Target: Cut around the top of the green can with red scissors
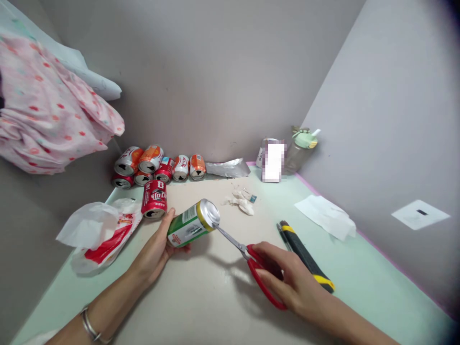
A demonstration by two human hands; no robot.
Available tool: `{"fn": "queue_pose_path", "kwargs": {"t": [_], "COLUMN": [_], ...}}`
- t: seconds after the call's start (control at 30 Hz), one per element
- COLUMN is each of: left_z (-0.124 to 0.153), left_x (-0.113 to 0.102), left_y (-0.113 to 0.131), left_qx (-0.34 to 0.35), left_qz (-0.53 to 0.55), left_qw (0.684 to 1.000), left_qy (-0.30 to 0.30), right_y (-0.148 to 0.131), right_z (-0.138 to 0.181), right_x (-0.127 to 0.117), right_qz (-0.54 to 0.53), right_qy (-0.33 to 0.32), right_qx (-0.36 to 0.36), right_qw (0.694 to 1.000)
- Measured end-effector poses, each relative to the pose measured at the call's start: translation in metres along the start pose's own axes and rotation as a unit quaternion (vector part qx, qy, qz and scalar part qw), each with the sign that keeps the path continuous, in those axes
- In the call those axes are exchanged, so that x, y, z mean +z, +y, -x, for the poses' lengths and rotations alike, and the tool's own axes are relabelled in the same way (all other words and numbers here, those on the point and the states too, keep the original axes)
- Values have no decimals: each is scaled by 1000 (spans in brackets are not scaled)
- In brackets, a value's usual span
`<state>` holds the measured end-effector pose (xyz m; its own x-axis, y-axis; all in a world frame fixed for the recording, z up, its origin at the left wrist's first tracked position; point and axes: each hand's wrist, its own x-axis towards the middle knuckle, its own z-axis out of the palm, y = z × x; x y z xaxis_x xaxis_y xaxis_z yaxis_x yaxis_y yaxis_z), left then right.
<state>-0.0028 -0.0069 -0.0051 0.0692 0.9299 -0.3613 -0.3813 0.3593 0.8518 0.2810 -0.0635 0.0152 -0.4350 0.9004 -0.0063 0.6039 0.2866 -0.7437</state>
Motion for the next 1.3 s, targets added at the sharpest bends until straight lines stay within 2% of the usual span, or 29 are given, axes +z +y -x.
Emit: {"fn": "queue_pose_path", "kwargs": {"t": [0.13,0.23,0.37,0.5,0.6,0.7,0.87,0.93,1.03,1.13,1.3], "left_z": [1,0,-2,-2,0,3,3,0,-4,-5,-4], "left_x": [3,2,-3,-6,-7,-8,-8,-7,-6,-4,-2], "left_y": [1,2,2,1,1,0,-3,-3,-2,0,0], "left_qx": [-15,1,68,138,203,240,242,208,151,129,46], "left_qz": [2,14,13,-44,-129,-179,-178,-146,-87,-58,-17], "left_qw": [1000,1000,997,989,969,950,949,964,984,989,999], "left_qy": [0,15,15,24,56,86,95,74,41,32,10], "right_y": [-3,-3,0,1,1,1,3,4,7,11,12], "right_z": [-4,-5,-4,-6,-10,-12,-12,-12,-13,-12,-7], "right_x": [-5,-8,-7,-4,-3,-2,0,1,5,8,7], "right_qz": [-67,-166,-332,-447,-485,-504,-549,-550,-527,-500,-359], "right_qy": [-21,-62,-127,-143,-140,-128,-151,-150,-137,-136,-100], "right_qx": [37,44,94,139,161,193,222,212,185,156,98], "right_qw": [997,983,930,872,848,832,791,794,818,841,923]}}
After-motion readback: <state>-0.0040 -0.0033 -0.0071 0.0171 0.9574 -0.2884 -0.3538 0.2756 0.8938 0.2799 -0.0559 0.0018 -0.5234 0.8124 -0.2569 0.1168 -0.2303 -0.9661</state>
